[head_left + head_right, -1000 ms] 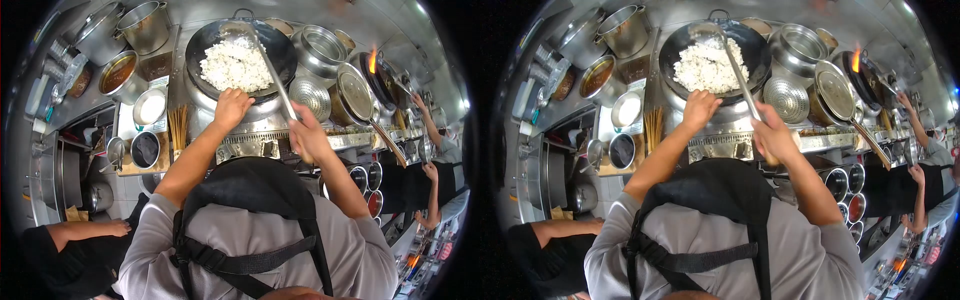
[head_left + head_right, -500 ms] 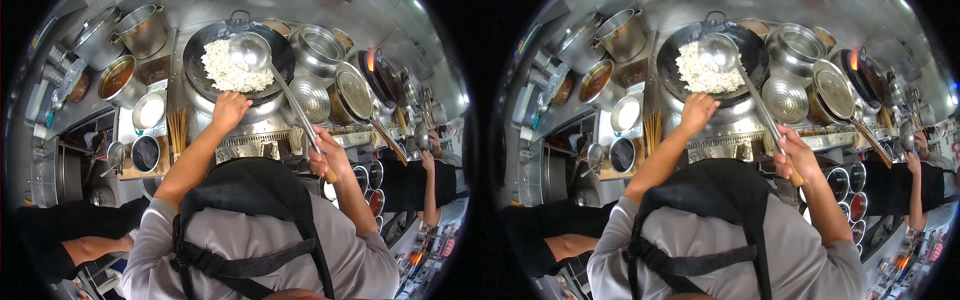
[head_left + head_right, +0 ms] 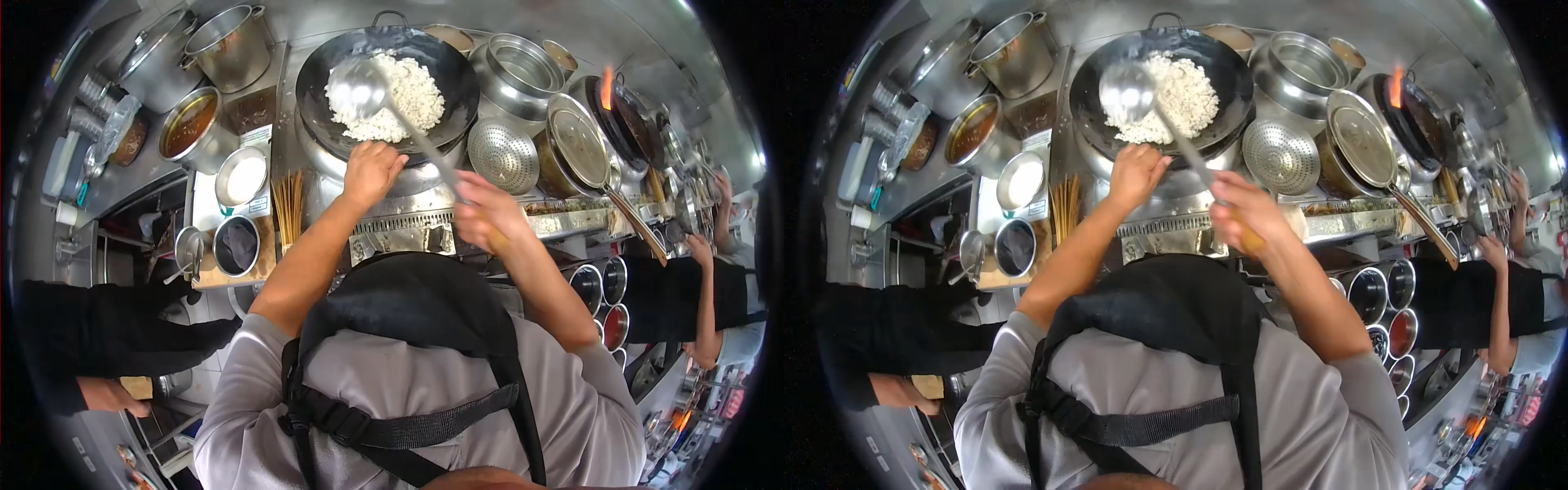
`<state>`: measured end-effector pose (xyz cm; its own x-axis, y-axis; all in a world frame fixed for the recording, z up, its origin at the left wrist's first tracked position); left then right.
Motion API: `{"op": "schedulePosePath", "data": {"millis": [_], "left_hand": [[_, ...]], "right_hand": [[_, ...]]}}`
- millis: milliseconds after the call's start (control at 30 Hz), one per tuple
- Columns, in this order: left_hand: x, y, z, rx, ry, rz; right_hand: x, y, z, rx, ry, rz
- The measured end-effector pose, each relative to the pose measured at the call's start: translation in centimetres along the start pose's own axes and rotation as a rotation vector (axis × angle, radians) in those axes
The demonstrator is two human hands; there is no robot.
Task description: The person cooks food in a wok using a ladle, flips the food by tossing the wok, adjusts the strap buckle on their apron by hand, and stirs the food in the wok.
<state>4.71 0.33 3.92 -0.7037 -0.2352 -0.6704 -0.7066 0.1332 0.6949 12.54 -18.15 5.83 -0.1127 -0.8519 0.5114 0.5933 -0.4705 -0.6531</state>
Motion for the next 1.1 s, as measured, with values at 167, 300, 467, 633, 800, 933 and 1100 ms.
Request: {"op": "schedulePosePath", "data": {"millis": [167,300,467,633,800,933,1100], "left_hand": [[-0.5,0.2,0.1,0.014,-0.027,-0.015],[-0.6,0.2,0.4,0.008,-0.001,0.006],[-0.5,0.2,0.4,0.033,-0.03,0.024],[-0.8,0.6,0.4,0.06,-0.009,0.013],[-0.5,0.3,0.6,0.085,-0.004,0.012],[-0.5,0.5,0.6,0.096,0.025,0.038],[-0.4,0.5,0.6,0.075,0.022,0.035]], "right_hand": [[-3.5,0.7,1.0,0.504,0.203,-0.238],[-2.2,2.3,3.8,0.647,0.307,-0.314],[-7.7,3.3,8.4,0.809,0.248,-0.316],[-3.2,-1.3,5.9,0.74,0.384,-0.207],[-10.3,-3.1,3.4,0.284,0.138,-0.068],[-10.2,-4.3,4.6,0.606,0.217,-0.176],[-10.5,-3.2,3.9,0.296,0.152,-0.087]]}}
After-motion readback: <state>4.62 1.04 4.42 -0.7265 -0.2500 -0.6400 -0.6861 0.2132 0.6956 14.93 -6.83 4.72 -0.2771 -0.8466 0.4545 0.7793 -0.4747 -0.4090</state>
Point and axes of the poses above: each hand's wrist, its own x-axis away from the middle knuckle, its own y-axis out of the back of the hand, z = x × y, the point moved 8 cm from there along -x, towards the middle knuckle, and after that the axes turned 4 degrees about -y, right-handed, at the moved point
